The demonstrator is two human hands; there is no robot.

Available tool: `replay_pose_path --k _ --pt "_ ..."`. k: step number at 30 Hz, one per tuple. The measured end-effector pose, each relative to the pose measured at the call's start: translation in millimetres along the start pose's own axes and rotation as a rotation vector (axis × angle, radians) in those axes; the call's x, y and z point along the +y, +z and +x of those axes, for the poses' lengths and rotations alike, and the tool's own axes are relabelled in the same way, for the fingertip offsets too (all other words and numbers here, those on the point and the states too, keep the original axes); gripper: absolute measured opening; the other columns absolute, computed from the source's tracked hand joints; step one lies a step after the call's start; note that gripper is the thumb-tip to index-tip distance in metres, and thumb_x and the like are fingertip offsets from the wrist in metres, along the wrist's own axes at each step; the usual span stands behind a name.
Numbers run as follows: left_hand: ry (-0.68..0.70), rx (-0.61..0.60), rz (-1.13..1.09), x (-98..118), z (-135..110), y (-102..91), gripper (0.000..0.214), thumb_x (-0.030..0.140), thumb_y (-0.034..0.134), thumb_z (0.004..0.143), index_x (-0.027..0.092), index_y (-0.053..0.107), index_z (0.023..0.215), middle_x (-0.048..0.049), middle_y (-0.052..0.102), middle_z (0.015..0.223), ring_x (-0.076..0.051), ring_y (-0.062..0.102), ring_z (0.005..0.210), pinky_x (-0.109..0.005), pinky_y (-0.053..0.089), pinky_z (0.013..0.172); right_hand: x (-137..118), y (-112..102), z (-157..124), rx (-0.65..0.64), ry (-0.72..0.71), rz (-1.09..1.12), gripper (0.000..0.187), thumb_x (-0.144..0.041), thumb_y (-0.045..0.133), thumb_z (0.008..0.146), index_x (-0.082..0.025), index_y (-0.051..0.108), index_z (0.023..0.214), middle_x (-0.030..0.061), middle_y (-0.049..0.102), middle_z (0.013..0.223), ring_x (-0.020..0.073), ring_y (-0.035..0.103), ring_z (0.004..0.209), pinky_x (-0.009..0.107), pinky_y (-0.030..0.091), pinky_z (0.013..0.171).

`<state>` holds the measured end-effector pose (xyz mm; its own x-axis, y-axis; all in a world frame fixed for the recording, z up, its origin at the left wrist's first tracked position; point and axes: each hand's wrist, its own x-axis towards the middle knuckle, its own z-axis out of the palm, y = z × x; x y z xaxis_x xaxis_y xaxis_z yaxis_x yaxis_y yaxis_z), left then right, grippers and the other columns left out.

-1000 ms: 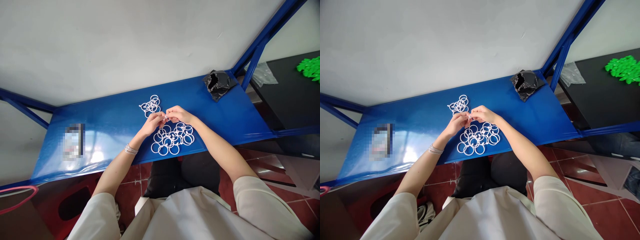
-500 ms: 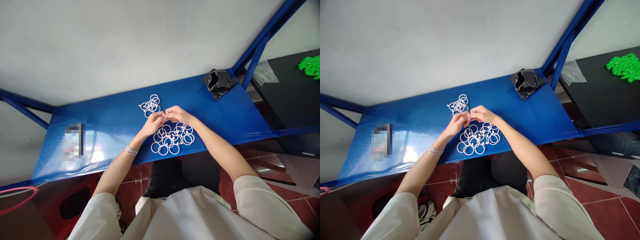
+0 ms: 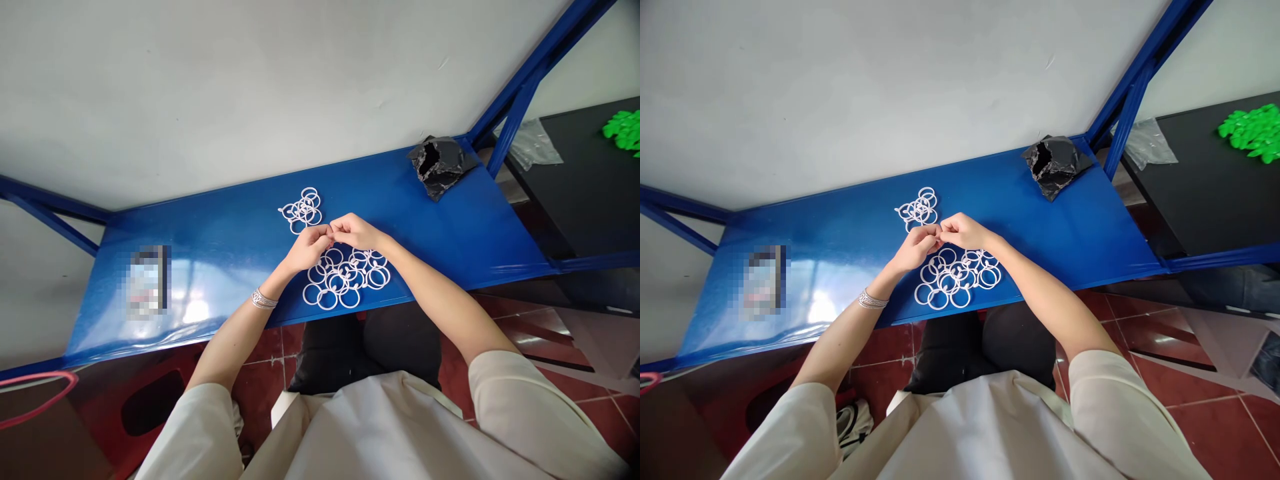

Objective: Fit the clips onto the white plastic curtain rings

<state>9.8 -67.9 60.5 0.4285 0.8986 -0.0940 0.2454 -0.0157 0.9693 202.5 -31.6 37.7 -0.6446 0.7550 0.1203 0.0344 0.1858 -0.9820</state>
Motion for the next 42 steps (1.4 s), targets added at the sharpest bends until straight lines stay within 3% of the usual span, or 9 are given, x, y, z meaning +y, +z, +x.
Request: replay_pose_path --k 11,16,20,25,35,42 --pt "-0.002 -0.044 -0.103 -3 -2 2.1 0.020 0.038 0.052 0.077 0.022 0.048 0.065 0.0034 0.042 0.059 -0.010 0.033 0.054 -0.027 0.029 0.053 -2 5 1 0.034 0.025 0.003 0.043 -0.037 0.064 0.084 -0.025 0.038 0.052 -0.0073 0.033 0.051 0.0072 0.028 0.053 0.027 0.023 0.053" --pt "-0.004 -0.026 -0.115 -3 -1 2.0 0.024 0.039 0.053 0.079 0.023 0.047 0.063 0.0037 0.040 0.057 -0.009 0.030 0.053 -0.027 0.025 0.051 0 10 2 0.059 0.030 0.026 0.051 -0.040 0.066 0.090 -0.025 0.037 0.051 -0.0075 0.031 0.047 0.0064 0.024 0.051 0.027 0.016 0.051" --pt "0.020 -0.022 -0.099 -2 -1 1.8 0.026 0.040 0.053 0.080 0.022 0.047 0.062 0.0023 0.042 0.058 -0.009 0.032 0.054 -0.027 0.026 0.052 -1 13 3 0.078 0.022 0.067 0.064 -0.054 0.074 0.092 -0.024 0.038 0.049 -0.0072 0.031 0.046 0.0059 0.023 0.051 0.027 0.014 0.049" --pt "0.041 -0.016 -0.066 2 -2 -0.4 0.030 0.042 0.053 0.082 0.022 0.048 0.060 0.0018 0.042 0.057 -0.010 0.033 0.055 -0.028 0.026 0.053 -1 17 4 0.095 0.045 0.127 0.079 -0.073 0.085 0.084 -0.024 0.036 0.046 -0.0077 0.029 0.044 0.0047 0.021 0.048 0.028 0.010 0.046" --pt "0.086 0.027 -0.039 1 -2 -0.9 0.030 0.041 0.053 0.081 0.023 0.041 0.060 0.0007 0.039 0.056 -0.010 0.030 0.055 -0.028 0.024 0.053 6 23 7 0.116 0.140 0.260 0.073 -0.075 0.089 0.078 -0.020 0.052 0.048 -0.0078 0.035 0.041 0.0039 0.025 0.042 0.025 0.015 0.041" --pt "0.103 0.044 -0.073 -2 0 0.2 0.035 0.040 0.057 0.083 0.023 0.038 0.060 0.0014 0.036 0.056 -0.010 0.028 0.053 -0.028 0.022 0.052 8 24 9 0.135 0.154 0.313 0.069 -0.068 0.094 0.076 -0.020 0.053 0.048 -0.0074 0.036 0.042 0.0038 0.025 0.043 0.024 0.016 0.041"
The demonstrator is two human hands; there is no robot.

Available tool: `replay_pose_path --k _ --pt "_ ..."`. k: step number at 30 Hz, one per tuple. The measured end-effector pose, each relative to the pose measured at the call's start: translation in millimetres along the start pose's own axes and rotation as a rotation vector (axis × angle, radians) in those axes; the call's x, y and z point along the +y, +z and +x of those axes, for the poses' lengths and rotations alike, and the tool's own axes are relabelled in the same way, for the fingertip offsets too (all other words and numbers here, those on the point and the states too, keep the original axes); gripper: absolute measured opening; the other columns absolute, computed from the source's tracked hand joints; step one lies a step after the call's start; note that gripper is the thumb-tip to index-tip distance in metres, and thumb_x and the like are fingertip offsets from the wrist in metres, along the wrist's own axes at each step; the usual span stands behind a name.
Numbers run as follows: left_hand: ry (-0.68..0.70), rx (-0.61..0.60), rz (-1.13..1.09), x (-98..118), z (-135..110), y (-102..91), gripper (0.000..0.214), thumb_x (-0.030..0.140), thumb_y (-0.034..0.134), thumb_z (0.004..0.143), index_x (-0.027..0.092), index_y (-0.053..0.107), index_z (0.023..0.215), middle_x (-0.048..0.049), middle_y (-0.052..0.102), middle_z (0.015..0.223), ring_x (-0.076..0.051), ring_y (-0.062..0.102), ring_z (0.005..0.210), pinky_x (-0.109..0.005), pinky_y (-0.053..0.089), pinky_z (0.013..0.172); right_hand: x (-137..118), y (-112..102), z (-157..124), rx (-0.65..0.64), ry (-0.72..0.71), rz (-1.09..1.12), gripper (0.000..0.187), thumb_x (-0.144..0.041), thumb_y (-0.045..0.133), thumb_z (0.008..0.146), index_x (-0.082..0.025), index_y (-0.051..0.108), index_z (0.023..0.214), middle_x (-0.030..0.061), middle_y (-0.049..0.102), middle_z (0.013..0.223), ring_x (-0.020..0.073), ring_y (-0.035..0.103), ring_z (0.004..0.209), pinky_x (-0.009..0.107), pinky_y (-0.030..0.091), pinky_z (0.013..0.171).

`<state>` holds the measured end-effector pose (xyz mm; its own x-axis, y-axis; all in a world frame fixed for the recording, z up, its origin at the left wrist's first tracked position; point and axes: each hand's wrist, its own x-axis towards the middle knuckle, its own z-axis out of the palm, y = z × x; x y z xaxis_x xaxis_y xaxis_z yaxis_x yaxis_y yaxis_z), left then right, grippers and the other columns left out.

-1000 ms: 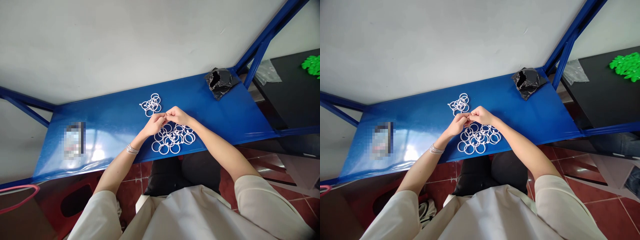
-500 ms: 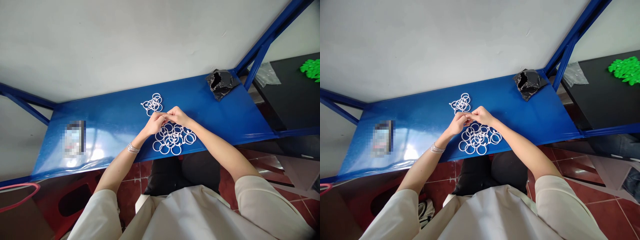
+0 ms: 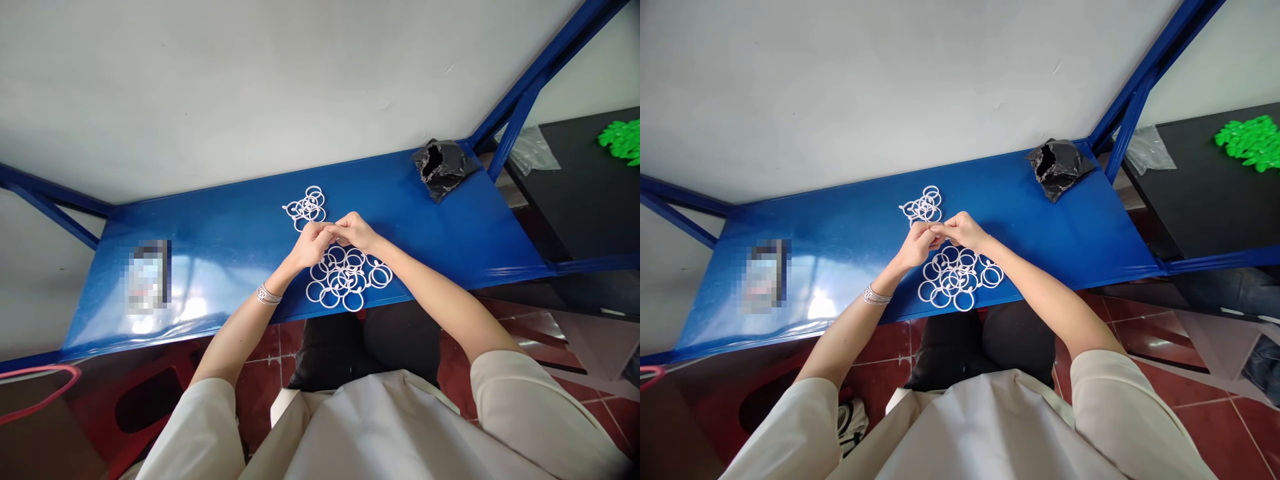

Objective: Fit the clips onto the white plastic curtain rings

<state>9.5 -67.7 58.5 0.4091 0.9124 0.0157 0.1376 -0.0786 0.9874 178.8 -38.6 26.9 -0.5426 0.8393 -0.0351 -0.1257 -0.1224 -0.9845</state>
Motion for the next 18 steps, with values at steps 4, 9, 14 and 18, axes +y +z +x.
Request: replay_pose_path --k 4,9,14,18 --pt "0.022 -0.002 -0.006 0 1 0.2 0.035 0.041 0.057 0.084 0.023 0.039 0.060 0.0021 0.037 0.056 -0.009 0.029 0.053 -0.028 0.022 0.052 -5 0 0 -0.017 -0.017 -0.008 0.073 -0.069 0.093 0.077 -0.022 0.046 0.047 -0.0083 0.032 0.043 0.0038 0.022 0.044 0.025 0.014 0.042" --pt "0.067 0.020 -0.007 -1 1 1.5 0.030 0.040 0.054 0.086 0.023 0.042 0.065 0.0022 0.040 0.061 -0.012 0.034 0.057 -0.028 0.030 0.055 -20 -3 -1 -0.008 -0.154 -0.196 0.079 -0.068 0.086 0.086 -0.023 0.034 0.047 -0.0074 0.029 0.048 0.0054 0.025 0.050 0.027 0.014 0.047" --pt "0.126 0.013 0.147 1 -2 -1.3 0.028 0.038 0.051 0.091 0.023 0.043 0.069 0.0027 0.043 0.063 -0.012 0.037 0.060 -0.029 0.034 0.061 -26 -10 -6 -0.026 -0.207 -0.316 0.073 -0.061 0.079 0.094 -0.024 0.031 0.052 -0.0080 0.025 0.053 0.0065 0.022 0.053 0.029 0.017 0.052" --pt "0.172 -0.008 0.283 7 -5 -2.4 0.023 0.033 0.051 0.094 0.021 0.052 0.074 0.0008 0.054 0.066 -0.013 0.041 0.062 -0.030 0.036 0.065 -27 -12 -10 -0.030 -0.170 -0.361 0.069 -0.063 0.079 0.094 -0.023 0.038 0.055 -0.0062 0.035 0.054 0.0076 0.030 0.055 0.028 0.024 0.053"
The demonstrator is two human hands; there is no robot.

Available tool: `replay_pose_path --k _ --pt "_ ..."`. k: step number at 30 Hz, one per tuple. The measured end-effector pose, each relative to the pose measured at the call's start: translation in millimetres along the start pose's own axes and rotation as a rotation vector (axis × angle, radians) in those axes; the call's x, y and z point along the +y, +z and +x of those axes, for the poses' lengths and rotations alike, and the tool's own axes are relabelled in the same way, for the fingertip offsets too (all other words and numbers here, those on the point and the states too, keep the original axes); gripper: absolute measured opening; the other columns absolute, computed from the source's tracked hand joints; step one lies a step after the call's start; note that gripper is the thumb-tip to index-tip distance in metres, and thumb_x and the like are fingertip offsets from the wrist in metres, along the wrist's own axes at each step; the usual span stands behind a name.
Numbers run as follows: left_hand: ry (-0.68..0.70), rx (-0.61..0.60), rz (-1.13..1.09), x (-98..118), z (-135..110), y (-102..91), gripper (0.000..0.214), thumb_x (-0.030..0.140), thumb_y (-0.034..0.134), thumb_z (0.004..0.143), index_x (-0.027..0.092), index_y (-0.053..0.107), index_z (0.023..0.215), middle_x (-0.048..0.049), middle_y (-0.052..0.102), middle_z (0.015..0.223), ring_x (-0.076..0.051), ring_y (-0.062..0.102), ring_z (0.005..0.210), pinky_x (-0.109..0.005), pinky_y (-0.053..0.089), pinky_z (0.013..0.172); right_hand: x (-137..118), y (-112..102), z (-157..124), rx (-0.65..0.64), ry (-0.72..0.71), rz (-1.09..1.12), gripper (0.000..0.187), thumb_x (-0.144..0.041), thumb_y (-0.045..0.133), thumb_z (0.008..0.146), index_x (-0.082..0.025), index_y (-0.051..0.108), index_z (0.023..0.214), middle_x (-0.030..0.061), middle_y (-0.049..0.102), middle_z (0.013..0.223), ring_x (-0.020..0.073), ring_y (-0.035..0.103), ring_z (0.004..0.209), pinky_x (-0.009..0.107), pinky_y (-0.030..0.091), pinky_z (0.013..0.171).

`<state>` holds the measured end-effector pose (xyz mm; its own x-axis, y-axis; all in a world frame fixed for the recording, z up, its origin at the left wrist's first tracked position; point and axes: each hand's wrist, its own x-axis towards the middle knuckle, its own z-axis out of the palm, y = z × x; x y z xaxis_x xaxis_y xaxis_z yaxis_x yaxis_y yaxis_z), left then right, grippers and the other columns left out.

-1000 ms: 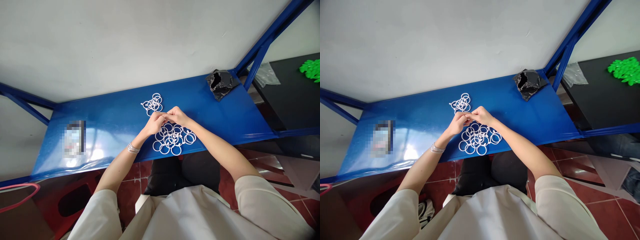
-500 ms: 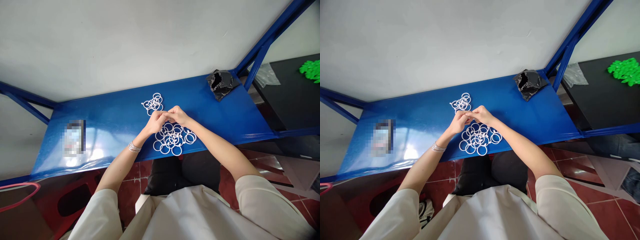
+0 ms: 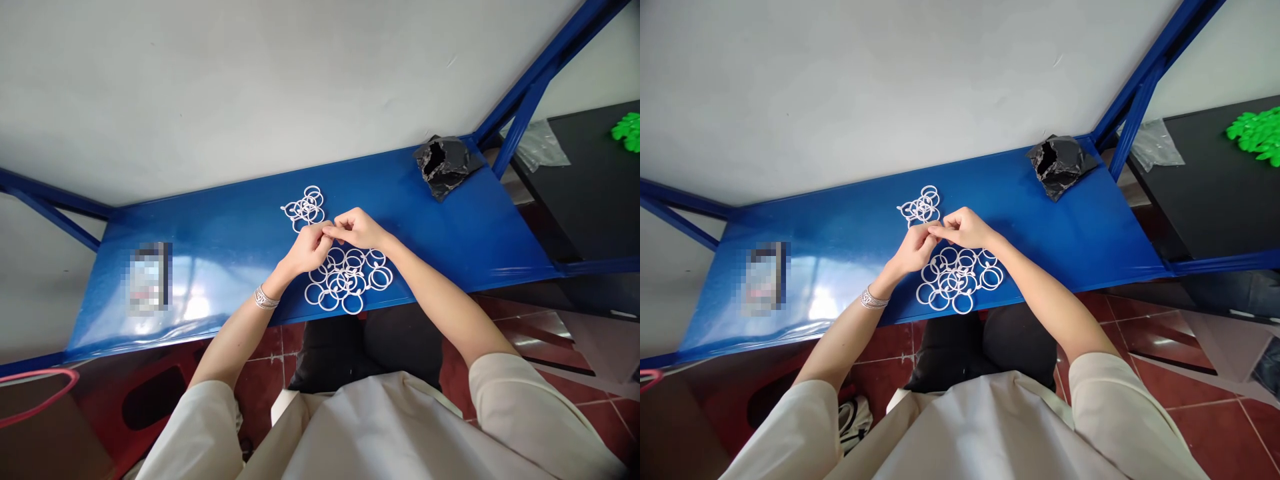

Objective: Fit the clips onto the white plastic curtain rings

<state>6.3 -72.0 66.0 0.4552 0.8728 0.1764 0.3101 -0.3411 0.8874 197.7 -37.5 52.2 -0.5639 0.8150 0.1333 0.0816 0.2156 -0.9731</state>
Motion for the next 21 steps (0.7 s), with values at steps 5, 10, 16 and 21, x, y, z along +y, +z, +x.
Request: replay_pose_path --k 5,10,16,21 --pt "0.045 0.058 0.049 1 -2 3.8 0.016 0.026 0.052 0.089 0.021 0.051 0.074 0.0022 0.051 0.063 -0.012 0.040 0.057 -0.029 0.033 0.060 -1 6 -1 0.019 0.018 0.058 0.075 -0.069 0.081 0.090 -0.025 0.032 0.054 -0.0085 0.027 0.054 0.0065 0.024 0.054 0.028 0.018 0.051" --pt "0.168 0.096 0.038 1 -3 5.4 0.013 0.020 0.051 0.086 0.021 0.050 0.073 0.0024 0.051 0.062 -0.011 0.041 0.056 -0.027 0.033 0.056 -1 12 0 0.004 0.048 0.232 0.077 -0.068 0.090 0.083 -0.024 0.035 0.051 -0.0090 0.031 0.049 0.0050 0.026 0.050 0.026 0.016 0.047" --pt "0.297 0.101 0.121 6 -6 5.0 0.009 0.013 0.049 0.081 0.021 0.050 0.076 0.0014 0.056 0.066 -0.011 0.044 0.055 -0.026 0.035 0.055 -9 15 -2 -0.049 0.130 0.476 0.083 -0.051 0.105 0.066 -0.024 0.029 0.047 -0.0111 0.030 0.047 0.0027 0.027 0.044 0.023 0.018 0.042" --pt "0.341 0.128 0.135 6 -8 4.7 0.017 0.011 0.049 0.083 0.022 0.043 0.072 0.0023 0.049 0.060 -0.011 0.040 0.053 -0.026 0.031 0.052 -10 22 -3 -0.053 0.145 0.565 0.085 -0.048 0.107 0.064 -0.024 0.027 0.045 -0.0122 0.025 0.046 0.0022 0.026 0.043 0.023 0.017 0.041"
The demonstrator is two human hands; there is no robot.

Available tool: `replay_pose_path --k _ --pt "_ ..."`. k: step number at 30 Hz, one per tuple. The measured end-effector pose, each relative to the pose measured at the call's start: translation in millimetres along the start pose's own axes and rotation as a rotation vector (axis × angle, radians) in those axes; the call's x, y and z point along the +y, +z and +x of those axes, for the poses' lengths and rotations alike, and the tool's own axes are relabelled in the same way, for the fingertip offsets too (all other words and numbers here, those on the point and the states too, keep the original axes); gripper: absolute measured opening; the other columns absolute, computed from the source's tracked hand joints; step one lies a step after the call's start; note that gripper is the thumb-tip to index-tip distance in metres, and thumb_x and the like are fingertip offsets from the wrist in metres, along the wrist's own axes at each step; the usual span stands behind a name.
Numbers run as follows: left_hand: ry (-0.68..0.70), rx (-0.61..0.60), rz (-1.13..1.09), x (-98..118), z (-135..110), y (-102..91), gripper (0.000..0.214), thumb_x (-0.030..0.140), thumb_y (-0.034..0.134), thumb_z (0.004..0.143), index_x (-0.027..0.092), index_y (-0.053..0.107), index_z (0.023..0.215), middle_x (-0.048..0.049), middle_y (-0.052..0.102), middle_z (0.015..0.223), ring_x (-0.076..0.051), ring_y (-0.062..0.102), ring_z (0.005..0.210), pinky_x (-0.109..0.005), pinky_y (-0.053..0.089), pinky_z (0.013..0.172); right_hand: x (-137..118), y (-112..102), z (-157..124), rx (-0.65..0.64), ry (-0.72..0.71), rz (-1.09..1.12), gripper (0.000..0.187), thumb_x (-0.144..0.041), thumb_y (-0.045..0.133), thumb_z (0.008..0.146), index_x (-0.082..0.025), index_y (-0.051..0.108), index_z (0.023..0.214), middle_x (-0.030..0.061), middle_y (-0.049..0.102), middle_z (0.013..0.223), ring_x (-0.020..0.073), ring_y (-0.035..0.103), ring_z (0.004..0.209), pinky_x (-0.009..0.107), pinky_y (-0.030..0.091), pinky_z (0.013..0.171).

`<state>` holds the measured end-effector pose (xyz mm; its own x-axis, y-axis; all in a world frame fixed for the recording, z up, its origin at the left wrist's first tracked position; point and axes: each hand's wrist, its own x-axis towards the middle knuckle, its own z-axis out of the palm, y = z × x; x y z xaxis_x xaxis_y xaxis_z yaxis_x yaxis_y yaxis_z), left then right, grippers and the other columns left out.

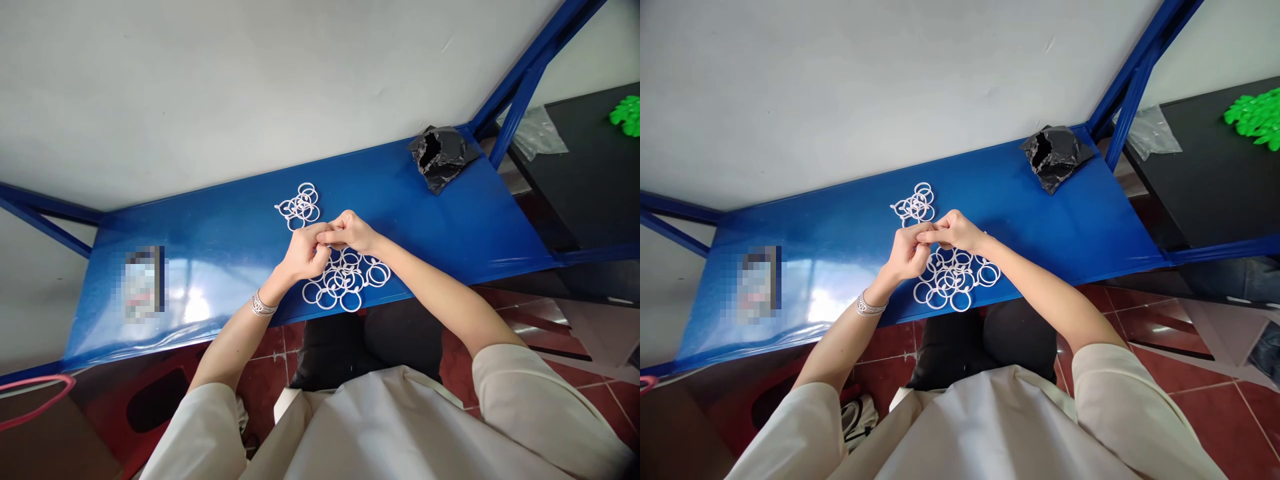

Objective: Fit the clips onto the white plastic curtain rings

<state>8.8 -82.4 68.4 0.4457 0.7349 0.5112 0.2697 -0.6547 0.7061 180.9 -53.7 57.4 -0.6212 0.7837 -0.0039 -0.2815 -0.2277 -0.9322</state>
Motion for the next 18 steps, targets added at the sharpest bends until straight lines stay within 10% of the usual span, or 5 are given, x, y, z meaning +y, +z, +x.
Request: replay_pose_path --k 18 --pt "-0.074 -0.073 -0.193 -17 -2 1.7 0.047 0.051 0.046 0.117 0.020 0.056 0.084 0.0018 0.051 0.067 -0.011 0.041 0.057 -0.027 0.036 0.054 -4 -18 0 0.101 -0.105 -0.116 0.064 -0.052 0.102 0.074 -0.020 0.049 0.056 -0.0085 0.043 0.053 0.0043 0.034 0.048 0.021 0.024 0.043"
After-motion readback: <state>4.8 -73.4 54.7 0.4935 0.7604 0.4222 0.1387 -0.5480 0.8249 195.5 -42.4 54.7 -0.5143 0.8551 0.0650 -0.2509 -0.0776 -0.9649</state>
